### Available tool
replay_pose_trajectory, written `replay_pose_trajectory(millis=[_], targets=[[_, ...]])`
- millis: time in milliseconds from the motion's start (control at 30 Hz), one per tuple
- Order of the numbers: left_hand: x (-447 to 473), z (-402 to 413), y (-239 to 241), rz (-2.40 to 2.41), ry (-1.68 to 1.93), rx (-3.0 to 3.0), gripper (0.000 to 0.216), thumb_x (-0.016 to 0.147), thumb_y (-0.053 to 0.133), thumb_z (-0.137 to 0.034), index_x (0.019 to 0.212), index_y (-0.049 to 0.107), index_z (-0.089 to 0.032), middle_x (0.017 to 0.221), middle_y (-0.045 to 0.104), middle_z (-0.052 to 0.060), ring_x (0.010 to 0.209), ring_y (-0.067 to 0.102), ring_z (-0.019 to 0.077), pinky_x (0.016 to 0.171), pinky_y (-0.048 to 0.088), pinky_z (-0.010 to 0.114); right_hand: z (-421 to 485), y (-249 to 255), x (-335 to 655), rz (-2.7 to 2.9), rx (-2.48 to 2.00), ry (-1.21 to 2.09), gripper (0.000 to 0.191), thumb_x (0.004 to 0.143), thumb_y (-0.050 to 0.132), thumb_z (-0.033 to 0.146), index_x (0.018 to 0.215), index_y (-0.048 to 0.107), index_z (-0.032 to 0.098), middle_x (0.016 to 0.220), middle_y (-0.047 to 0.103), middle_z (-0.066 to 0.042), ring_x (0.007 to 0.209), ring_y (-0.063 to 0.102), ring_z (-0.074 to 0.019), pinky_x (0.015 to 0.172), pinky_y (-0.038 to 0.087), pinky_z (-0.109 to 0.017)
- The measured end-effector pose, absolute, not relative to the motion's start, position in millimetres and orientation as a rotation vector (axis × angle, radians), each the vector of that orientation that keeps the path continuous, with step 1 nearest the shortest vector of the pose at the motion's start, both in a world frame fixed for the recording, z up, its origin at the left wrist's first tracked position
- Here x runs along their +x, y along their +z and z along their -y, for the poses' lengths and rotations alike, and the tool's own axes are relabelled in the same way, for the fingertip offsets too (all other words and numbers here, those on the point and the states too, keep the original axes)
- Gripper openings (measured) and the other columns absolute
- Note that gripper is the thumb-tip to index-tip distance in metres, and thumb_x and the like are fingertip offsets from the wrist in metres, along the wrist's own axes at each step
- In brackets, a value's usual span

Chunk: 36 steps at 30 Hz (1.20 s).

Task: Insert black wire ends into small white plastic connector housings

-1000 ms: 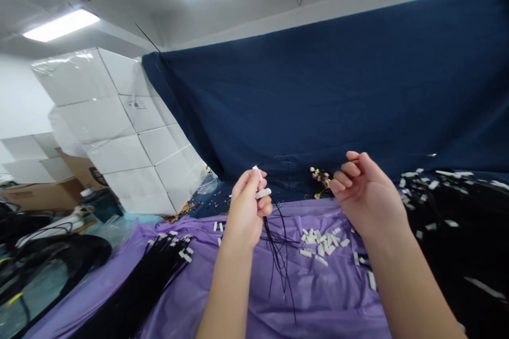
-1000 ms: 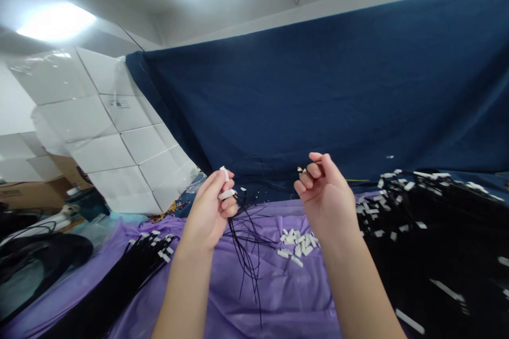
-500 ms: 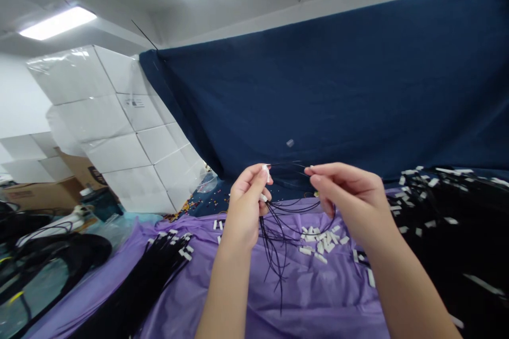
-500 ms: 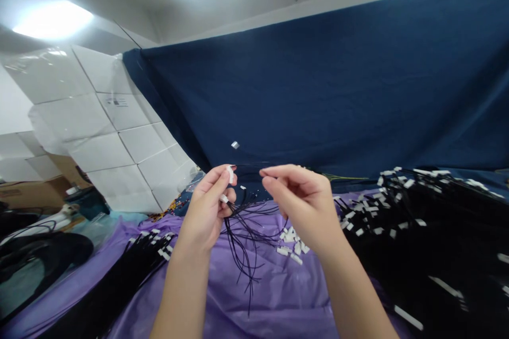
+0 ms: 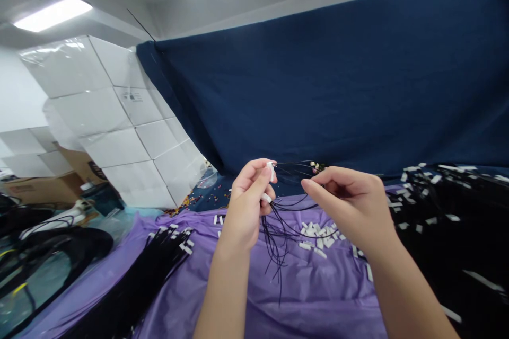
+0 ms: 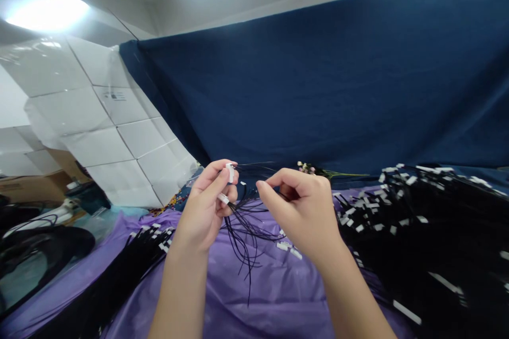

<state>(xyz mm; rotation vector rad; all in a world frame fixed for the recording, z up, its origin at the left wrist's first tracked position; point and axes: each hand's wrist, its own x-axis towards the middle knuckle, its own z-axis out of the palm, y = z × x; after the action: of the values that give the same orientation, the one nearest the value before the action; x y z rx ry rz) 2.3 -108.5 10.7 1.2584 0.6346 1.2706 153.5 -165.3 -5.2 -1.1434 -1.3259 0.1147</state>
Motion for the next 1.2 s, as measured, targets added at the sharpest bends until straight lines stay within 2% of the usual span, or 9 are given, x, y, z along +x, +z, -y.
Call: replay_pose_trajectory(millis=[333, 500, 733, 900, 1200], targets=[[2.6, 109.6, 11.1, -0.631, 1.257, 1.273, 0.025, 0.078, 0.076, -0.041, 0.093, 0.069, -0.023, 0.08, 0.052, -0.002, 0.05, 0.04, 0.0024, 0.037, 0.021, 0.011, 168.5, -3.7, 154.3, 1.346, -1.13, 0.111, 0.023, 0.081, 0.069, 0.027, 0.06, 0.065, 0.016, 0.046, 0.034, 0.006, 0.046, 0.03, -0.0071, 0.044, 0.024, -0.023], [2.5, 109.0, 10.5, -0.637, 1.253, 1.271, 0.024, 0.079, 0.074, -0.041, 0.093, 0.068, -0.022, 0.078, 0.052, -0.002, 0.049, 0.039, 0.002, 0.037, 0.019, 0.01, 168.8, -4.0, 155.3, 1.387, -1.099, -0.034, 0.018, 0.081, 0.069, 0.023, 0.064, 0.067, 0.017, 0.048, 0.034, 0.006, 0.046, 0.032, -0.0068, 0.045, 0.027, -0.023], [1.8, 107.0, 9.5, -0.654, 1.262, 1.257, 0.023, 0.079, 0.075, -0.039, 0.089, 0.067, -0.02, 0.074, 0.053, -0.002, 0.048, 0.041, 0.0021, 0.037, 0.021, 0.011, 173.0, -1.5, 159.0, 1.611, -0.994, -0.269, 0.018, 0.086, 0.064, 0.015, 0.068, 0.065, 0.017, 0.053, 0.048, 0.005, 0.048, 0.039, -0.0067, 0.049, 0.032, -0.022], [1.2, 105.8, 9.4, -0.643, 1.253, 1.227, 0.023, 0.078, 0.076, -0.039, 0.088, 0.066, -0.02, 0.073, 0.054, -0.002, 0.047, 0.042, 0.0023, 0.036, 0.02, 0.011, 173.6, -1.5, 160.8, 1.688, -0.996, -0.338, 0.019, 0.088, 0.062, 0.014, 0.069, 0.065, 0.017, 0.053, 0.046, 0.005, 0.049, 0.038, -0.0071, 0.049, 0.032, -0.023], [2.2, 105.1, 9.7, -0.63, 1.228, 1.195, 0.021, 0.079, 0.074, -0.037, 0.087, 0.065, -0.02, 0.072, 0.054, -0.002, 0.045, 0.04, 0.001, 0.036, 0.019, 0.011, 172.8, -3.6, 162.9, 1.728, -1.022, -0.375, 0.017, 0.088, 0.064, 0.015, 0.071, 0.067, 0.015, 0.054, 0.05, 0.004, 0.049, 0.041, -0.0072, 0.05, 0.033, -0.024]])
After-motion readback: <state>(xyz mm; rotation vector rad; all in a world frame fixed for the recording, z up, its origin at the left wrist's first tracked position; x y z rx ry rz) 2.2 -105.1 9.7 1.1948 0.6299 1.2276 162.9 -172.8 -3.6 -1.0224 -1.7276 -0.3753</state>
